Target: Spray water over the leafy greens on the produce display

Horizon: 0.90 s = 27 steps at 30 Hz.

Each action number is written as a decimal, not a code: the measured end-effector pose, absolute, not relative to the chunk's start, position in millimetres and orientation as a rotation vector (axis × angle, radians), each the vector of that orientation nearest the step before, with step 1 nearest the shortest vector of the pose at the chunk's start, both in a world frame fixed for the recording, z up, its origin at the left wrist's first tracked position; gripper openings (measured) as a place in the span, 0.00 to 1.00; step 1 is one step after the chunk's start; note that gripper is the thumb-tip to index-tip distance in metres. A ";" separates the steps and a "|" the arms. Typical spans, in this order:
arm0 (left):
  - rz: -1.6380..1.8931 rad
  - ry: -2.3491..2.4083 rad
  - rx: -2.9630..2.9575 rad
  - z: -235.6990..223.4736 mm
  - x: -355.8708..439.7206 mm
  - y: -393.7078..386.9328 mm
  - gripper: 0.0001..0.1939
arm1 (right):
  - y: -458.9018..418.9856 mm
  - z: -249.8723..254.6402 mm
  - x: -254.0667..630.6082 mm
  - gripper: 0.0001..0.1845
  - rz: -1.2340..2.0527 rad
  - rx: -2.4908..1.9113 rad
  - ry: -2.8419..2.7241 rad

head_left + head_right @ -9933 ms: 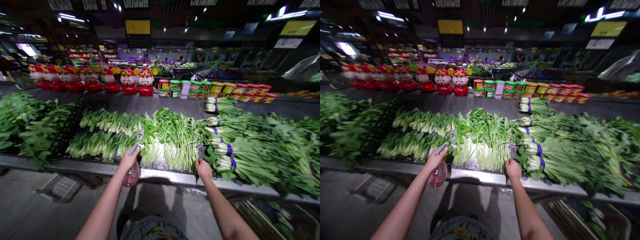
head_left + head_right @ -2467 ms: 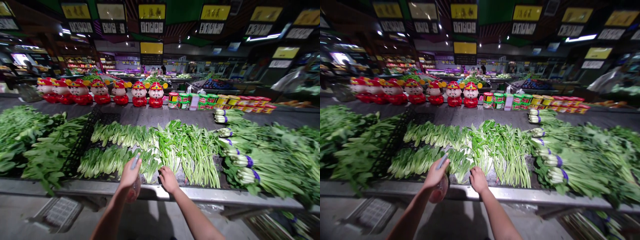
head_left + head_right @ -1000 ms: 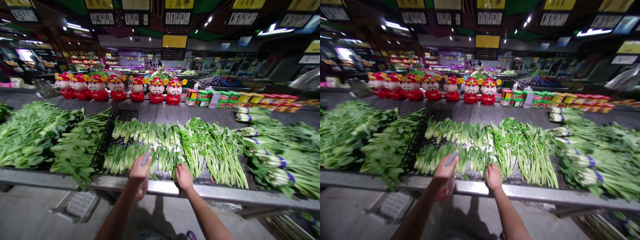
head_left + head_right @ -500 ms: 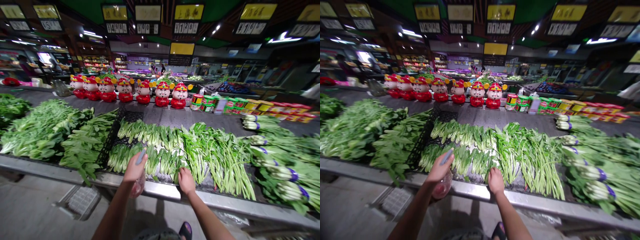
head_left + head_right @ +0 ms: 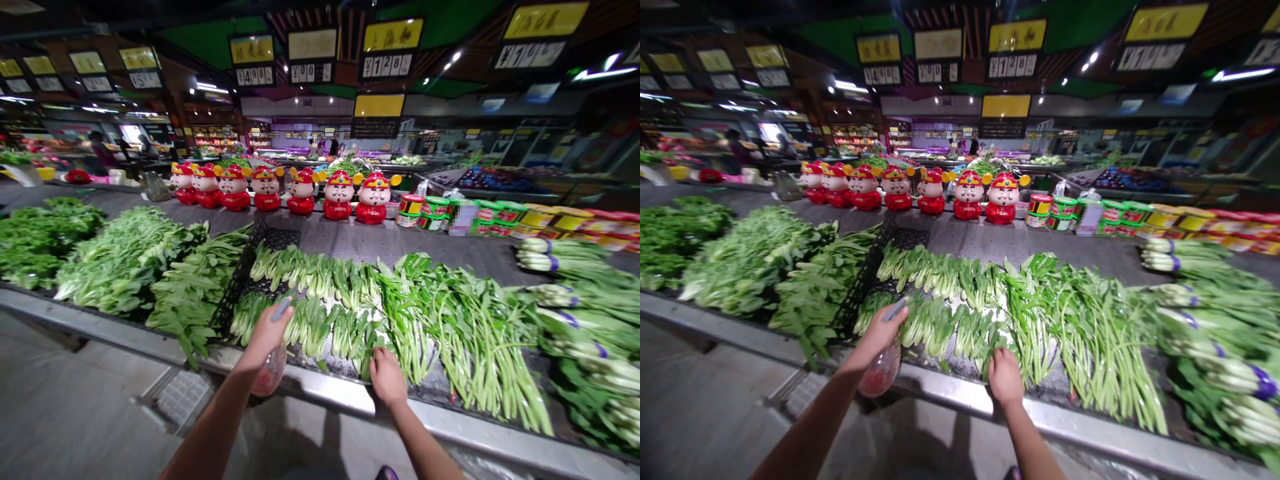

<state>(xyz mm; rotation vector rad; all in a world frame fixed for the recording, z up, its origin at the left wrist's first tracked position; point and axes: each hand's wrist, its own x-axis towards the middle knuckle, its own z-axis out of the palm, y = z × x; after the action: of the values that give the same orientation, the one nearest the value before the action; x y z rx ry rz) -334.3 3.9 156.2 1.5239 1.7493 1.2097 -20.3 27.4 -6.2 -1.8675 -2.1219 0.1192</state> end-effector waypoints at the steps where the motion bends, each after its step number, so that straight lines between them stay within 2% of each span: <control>1: 1.202 1.769 1.533 155.3 -336.6 3.4 0.21 | 27.6 -6.4 -20.3 0.20 0.121 -1.869 -2.119; 12: 1.265 1.707 1.491 156.6 -340.9 -9.2 0.25 | 25.9 -1.6 -22.3 0.21 0.133 -1.903 -2.127; 27: 1.312 1.860 1.442 148.9 -360.7 10.6 0.21 | 25.9 -1.2 -22.2 0.22 0.149 -1.917 -2.154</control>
<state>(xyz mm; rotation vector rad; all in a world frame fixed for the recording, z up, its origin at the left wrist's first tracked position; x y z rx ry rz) -360.7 10.6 148.9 1.4422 1.8598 1.3121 -22.2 25.9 -1.2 -1.9168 -2.1544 0.1489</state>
